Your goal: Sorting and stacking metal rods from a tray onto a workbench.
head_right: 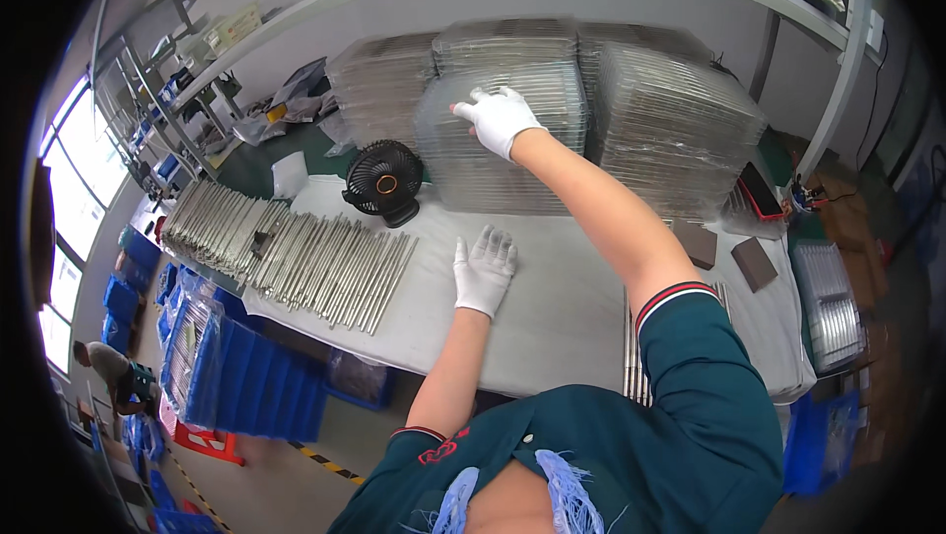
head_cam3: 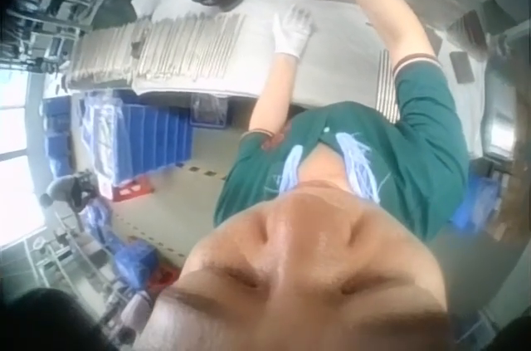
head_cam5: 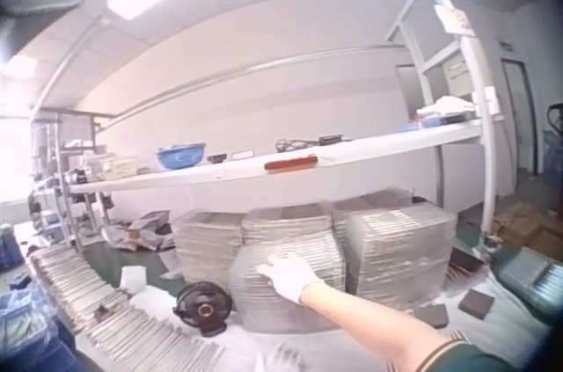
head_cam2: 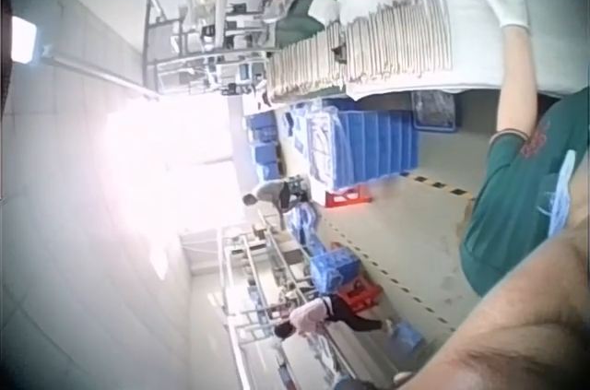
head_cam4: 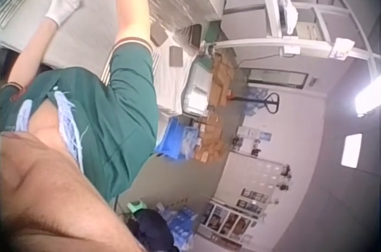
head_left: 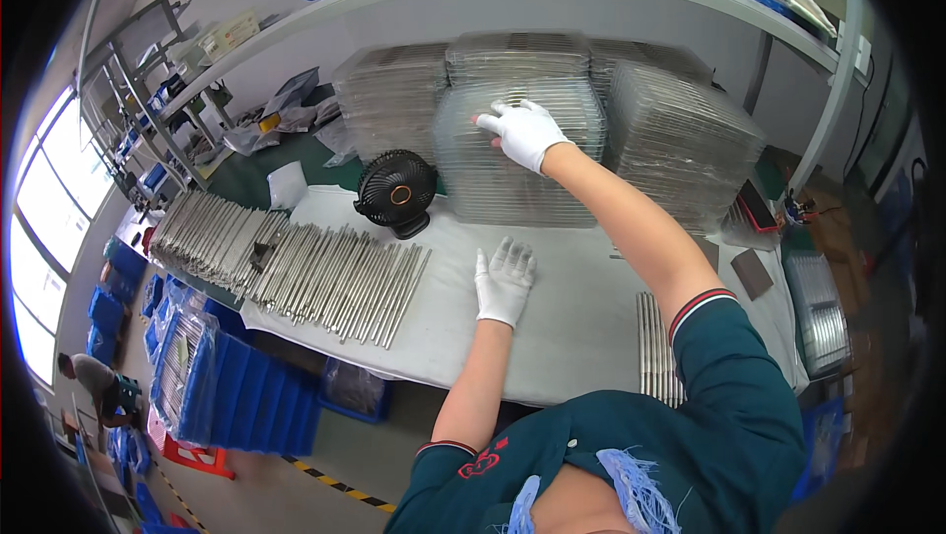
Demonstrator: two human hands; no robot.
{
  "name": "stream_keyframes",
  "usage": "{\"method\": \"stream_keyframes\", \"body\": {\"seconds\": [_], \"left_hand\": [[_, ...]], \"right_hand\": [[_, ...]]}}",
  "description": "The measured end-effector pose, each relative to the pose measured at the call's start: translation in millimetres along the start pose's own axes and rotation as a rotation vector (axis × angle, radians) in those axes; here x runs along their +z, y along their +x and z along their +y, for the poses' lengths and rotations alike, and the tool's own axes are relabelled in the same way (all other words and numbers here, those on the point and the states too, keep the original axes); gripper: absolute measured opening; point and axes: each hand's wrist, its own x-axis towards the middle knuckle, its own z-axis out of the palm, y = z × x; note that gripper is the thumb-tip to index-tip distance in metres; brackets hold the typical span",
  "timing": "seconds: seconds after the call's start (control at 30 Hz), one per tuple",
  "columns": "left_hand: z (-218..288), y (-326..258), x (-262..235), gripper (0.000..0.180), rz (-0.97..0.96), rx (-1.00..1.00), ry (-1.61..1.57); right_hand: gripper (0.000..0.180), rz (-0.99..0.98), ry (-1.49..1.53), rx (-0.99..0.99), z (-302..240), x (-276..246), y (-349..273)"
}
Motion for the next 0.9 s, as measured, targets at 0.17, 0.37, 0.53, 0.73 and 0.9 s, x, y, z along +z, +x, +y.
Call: {"method": "stream_keyframes", "body": {"seconds": [0.17, 0.37, 0.53, 0.73, 0.9], "left_hand": [[2.9, -0.6, -3.2, 0.047, -0.022, -0.028, -0.026], [8.2, -0.6, -9.0, 0.051, 0.013, 0.069, -0.011], [7.9, 1.4, -6.9, 0.053, -0.071, 0.057, 0.056], [-39.7, -12.6, 7.3, 0.044, -0.173, 0.292, 1.258], [-168.8, -57.2, 35.8, 0.063, -1.058, 0.592, 2.163]], "right_hand": [[0.048, -0.033, 0.006, 0.043, -1.5, -5.8, -13.4], [0.065, 0.045, 0.216, -0.351, -42.0, -26.4, -142.0], [0.076, -0.285, 0.235, -0.142, -17.1, -28.4, -288.0], [0.075, -0.407, 0.179, 0.183, 36.8, -47.0, -408.1], [0.071, -0.384, 0.121, 0.163, 43.6, -44.1, -440.4]]}}
